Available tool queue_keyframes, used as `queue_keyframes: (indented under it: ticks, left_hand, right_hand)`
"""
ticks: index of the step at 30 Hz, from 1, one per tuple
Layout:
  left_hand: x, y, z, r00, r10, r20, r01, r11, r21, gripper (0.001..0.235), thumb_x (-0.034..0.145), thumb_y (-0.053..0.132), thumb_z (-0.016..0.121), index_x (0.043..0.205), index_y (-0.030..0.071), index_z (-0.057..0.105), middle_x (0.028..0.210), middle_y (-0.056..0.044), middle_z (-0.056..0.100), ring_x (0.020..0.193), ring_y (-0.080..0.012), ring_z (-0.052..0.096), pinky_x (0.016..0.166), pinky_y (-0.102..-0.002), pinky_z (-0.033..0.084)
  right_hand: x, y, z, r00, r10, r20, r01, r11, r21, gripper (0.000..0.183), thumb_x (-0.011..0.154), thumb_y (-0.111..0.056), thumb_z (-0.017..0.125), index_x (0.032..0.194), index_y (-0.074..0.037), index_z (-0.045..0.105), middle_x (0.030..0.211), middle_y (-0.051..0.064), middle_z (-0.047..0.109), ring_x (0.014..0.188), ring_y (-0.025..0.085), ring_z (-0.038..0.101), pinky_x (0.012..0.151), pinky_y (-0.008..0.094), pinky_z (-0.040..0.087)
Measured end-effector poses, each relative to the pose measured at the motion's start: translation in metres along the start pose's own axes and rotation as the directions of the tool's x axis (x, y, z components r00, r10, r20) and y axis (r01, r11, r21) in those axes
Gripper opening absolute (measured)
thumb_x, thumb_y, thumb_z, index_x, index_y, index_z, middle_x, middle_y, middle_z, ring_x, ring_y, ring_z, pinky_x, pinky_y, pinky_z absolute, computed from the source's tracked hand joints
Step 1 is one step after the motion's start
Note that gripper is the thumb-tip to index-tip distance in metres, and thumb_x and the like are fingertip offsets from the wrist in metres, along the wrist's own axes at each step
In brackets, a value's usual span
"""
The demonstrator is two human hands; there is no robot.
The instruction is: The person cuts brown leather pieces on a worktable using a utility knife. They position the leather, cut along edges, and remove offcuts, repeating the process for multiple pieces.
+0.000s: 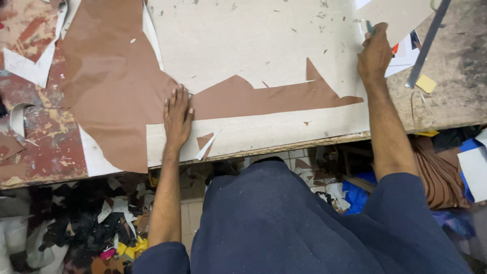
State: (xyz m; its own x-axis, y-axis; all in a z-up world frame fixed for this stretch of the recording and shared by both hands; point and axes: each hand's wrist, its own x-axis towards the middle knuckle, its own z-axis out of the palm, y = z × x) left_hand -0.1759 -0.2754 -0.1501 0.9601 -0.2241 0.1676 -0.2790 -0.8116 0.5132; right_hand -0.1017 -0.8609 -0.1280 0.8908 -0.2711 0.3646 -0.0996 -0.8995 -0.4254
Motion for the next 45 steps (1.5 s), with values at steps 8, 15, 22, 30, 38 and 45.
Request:
queue_keyframes:
  ticks: [8,15,22,30,38,45]
  left_hand:
    - [0.006,-0.013,-0.021,0.996,0.021,-0.092,-0.039,0.978,-0.205,0.078,0.091,0.005,0.072,0.16,0.01,0.038,0.154,-0.009,0.056,0.132,-0.0313,0.055,0.114,-0.048,0.038]
    - [0.039,-0.032,-0.058,0.971,0.212,0.108,-0.208,0.977,-0.05,0.063,0.075,0.027,0.09,0.134,0.022,0.069,0.15,0.001,0.058,0.126,-0.0356,0.047,0.108,-0.047,0.037]
    - [0.044,-0.053,-0.059,0.953,0.299,0.05,-0.294,0.952,-0.09,0.068,0.067,0.044,0.092,0.129,0.021,0.076,0.158,0.002,0.048,0.128,-0.0322,0.046,0.11,-0.046,0.036]
    - [0.041,-0.064,-0.061,0.951,0.303,0.061,-0.3,0.952,-0.061,0.072,0.069,0.049,0.092,0.132,0.02,0.075,0.163,-0.001,0.042,0.128,-0.034,0.045,0.109,-0.049,0.034]
    - [0.041,-0.059,-0.064,0.964,0.243,0.106,-0.238,0.97,-0.053,0.074,0.067,0.05,0.091,0.134,0.022,0.074,0.164,-0.001,0.042,0.13,-0.0348,0.044,0.112,-0.048,0.033]
    - [0.058,0.015,-0.026,0.985,0.164,-0.048,-0.165,0.986,-0.024,0.05,0.086,0.036,0.087,0.126,0.008,0.074,0.137,-0.014,0.056,0.124,-0.0331,0.047,0.104,-0.05,0.032]
  right_hand:
    - [-0.087,-0.141,0.001,0.806,-0.533,0.257,0.539,0.841,0.051,0.02,0.104,-0.009,0.05,0.118,0.001,0.061,0.1,0.019,0.068,0.095,0.033,0.065,0.08,0.045,0.055]
    - [-0.135,-0.3,0.105,0.664,-0.62,0.418,0.681,0.733,0.007,0.009,0.096,-0.008,0.053,0.099,-0.002,0.059,0.085,0.014,0.066,0.077,0.028,0.068,0.065,0.043,0.055]
    - [-0.138,-0.366,0.137,0.598,-0.693,0.402,0.791,0.591,-0.159,0.008,0.096,-0.014,0.056,0.095,-0.006,0.058,0.074,0.007,0.064,0.063,0.018,0.067,0.05,0.034,0.051]
    - [-0.143,-0.366,0.143,0.586,-0.662,0.467,0.805,0.539,-0.247,0.008,0.095,-0.014,0.056,0.091,-0.007,0.057,0.07,0.008,0.063,0.062,0.019,0.067,0.05,0.034,0.052]
    - [-0.115,-0.246,0.07,0.603,-0.392,0.694,0.645,0.752,-0.135,0.017,0.099,-0.006,0.054,0.114,0.002,0.056,0.076,0.017,0.063,0.065,0.029,0.068,0.052,0.045,0.055]
    - [-0.12,-0.217,0.059,0.64,-0.534,0.553,0.751,0.587,-0.302,0.006,0.096,-0.011,0.059,0.095,-0.006,0.057,0.078,0.011,0.063,0.071,0.025,0.068,0.062,0.041,0.055]
